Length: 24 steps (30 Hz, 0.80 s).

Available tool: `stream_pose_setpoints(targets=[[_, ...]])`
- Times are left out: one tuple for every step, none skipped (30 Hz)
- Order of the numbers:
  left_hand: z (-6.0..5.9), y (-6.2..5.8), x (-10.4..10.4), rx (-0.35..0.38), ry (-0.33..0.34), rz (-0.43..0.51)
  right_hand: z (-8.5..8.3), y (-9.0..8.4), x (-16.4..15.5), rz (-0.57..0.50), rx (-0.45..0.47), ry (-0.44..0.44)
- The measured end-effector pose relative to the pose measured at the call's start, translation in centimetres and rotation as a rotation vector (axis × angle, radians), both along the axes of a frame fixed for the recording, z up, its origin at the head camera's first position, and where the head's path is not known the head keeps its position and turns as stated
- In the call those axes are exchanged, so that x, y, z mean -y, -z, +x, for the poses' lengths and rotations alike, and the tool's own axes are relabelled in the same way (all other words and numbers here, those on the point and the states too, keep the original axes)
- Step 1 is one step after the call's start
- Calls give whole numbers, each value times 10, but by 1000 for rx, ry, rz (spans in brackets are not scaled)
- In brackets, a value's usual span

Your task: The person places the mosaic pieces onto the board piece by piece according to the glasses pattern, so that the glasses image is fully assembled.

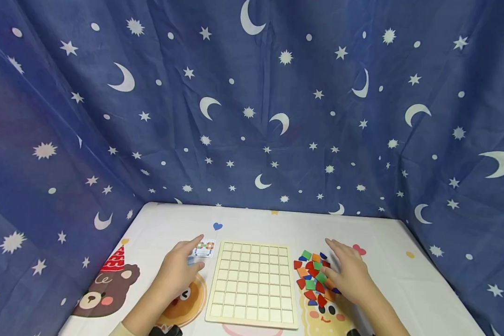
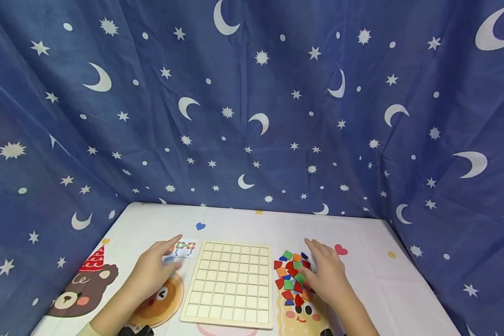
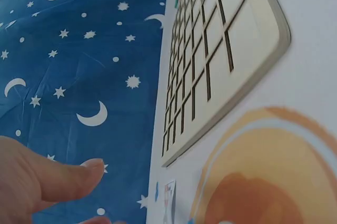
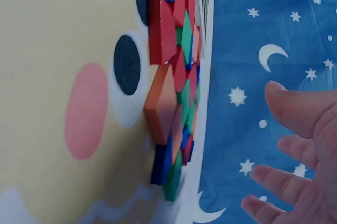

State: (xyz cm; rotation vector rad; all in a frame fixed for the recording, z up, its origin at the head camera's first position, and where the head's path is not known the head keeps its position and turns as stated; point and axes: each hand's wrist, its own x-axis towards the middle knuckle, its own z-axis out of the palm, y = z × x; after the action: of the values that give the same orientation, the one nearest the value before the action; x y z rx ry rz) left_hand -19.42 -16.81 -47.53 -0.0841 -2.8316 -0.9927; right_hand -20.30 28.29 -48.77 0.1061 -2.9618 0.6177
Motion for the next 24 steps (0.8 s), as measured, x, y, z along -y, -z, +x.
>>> stream_pose_setpoints(targets=[[0, 0, 0, 16, -2, 41, -2, 1, -1, -21, 0, -1], [0, 0, -1, 41, -7, 82, -3, 2, -3, -41, -2, -3], [0, 0, -1, 66, -8, 120, -5, 2, -4, -58, -1, -2], [-1, 0, -1, 93, -12, 157, -7, 3, -5, -73, 2, -3], [-1, 0, -1, 118, -11, 198, -8, 4, -5, -84, 5, -2], [-1, 1, -1, 140, -8, 234, -10, 4, -6, -89, 10, 0], [-1, 1, -1, 158, -5, 271, -12, 5, -6, -95, 15, 2], [-1, 2, -1, 176, -5, 304, -13, 6, -7, -101, 19, 1], [-1, 2, -1, 187, -1, 331, -15, 7, -7, -109, 24, 3], [-1, 3, -2, 196, 2, 357, -17, 7, -7, -117, 25, 1], [-1, 4, -2, 203, 7, 377, -18, 8, -8, -125, 30, 3], [-1, 4, -3, 206, 10, 388, -20, 9, -8, -133, 35, 5], [-2, 5, -3, 212, 13, 401, -22, 10, -8, -142, 39, 6], [-2, 6, -4, 218, 14, 410, -23, 11, -9, -149, 43, 7], [-2, 7, -5, 223, 16, 417, -25, 12, -9, -155, 47, 7], [-1, 9, -6, 232, 15, 428, -27, 14, -9, -159, 50, 5], [-1, 10, -7, 242, 15, 440, -28, 15, -10, -164, 55, 8], [0, 11, -8, 251, 16, 450, -30, 17, -10, -169, 59, 9], [0, 12, -9, 261, 20, 461, -32, 18, -10, -174, 63, 10], [1, 13, -9, 272, 26, 471, -34, 20, -11, -178, 67, 11], [2, 14, -10, 281, 33, 477, -36, 21, -11, -181, 73, 10], [2, 15, -10, 289, 41, 481, -38, 22, -10, -186, 82, 14], [3, 16, -11, 292, 51, 477, -39, 22, -10, -191, 91, 18], [3, 17, -11, 297, 62, 469, -41, 23, -9, -194, 101, 21]])
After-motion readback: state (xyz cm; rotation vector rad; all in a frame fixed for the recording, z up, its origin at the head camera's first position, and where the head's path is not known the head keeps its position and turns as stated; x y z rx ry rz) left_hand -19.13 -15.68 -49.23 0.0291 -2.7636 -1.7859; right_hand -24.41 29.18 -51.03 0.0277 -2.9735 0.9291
